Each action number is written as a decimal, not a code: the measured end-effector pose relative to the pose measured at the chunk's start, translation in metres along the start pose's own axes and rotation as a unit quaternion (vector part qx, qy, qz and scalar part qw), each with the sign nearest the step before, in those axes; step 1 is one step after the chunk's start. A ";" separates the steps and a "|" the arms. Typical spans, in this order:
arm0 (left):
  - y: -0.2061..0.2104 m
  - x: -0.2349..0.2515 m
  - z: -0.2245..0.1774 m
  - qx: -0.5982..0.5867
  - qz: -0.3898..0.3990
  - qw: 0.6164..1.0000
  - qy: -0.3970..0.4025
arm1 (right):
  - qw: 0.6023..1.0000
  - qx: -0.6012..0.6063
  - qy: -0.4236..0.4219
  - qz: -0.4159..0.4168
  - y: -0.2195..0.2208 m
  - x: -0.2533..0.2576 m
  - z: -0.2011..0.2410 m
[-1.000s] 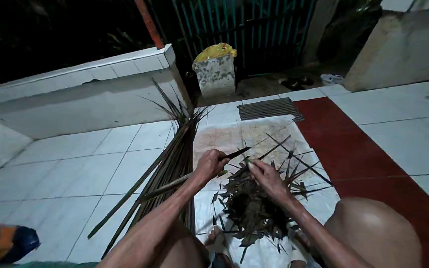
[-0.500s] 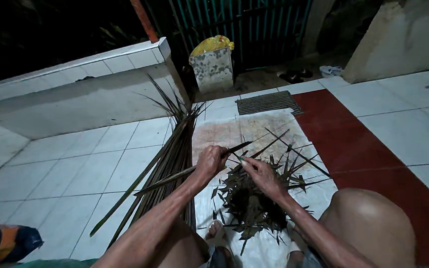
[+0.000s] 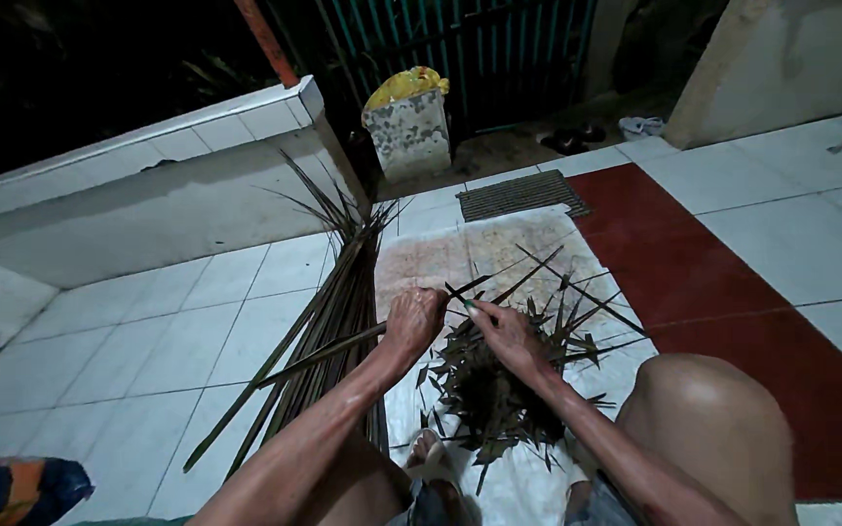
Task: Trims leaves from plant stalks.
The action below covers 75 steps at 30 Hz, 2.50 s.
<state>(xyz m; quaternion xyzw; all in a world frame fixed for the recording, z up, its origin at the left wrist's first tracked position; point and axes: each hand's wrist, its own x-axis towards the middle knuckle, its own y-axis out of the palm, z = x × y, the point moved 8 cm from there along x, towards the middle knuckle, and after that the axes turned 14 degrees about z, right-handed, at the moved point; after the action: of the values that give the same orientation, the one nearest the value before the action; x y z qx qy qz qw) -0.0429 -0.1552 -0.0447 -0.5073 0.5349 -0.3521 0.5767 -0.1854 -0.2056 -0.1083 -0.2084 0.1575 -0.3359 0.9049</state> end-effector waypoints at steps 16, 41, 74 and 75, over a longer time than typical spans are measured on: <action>0.002 -0.005 -0.008 -0.008 0.027 0.999 0.015 | 0.997 -0.019 0.033 -0.061 -0.010 0.002 -0.025; -0.002 -0.019 -0.021 0.135 -0.083 0.985 0.066 | 1.000 -0.011 0.021 0.020 -0.016 -0.004 -0.018; -0.006 -0.015 0.000 0.030 -0.003 0.999 0.020 | 0.999 0.002 -0.007 -0.054 -0.026 -0.001 -0.042; -0.006 -0.015 0.000 0.026 -0.002 0.999 0.021 | 0.998 -0.001 -0.002 -0.056 -0.026 0.000 -0.043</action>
<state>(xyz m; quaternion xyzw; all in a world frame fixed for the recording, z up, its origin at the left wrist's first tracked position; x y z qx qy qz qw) -0.0449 -0.1420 -0.0349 -0.4857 0.5364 -0.3777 0.5777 -0.2179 -0.2350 -0.1324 -0.2187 0.1443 -0.3851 0.8849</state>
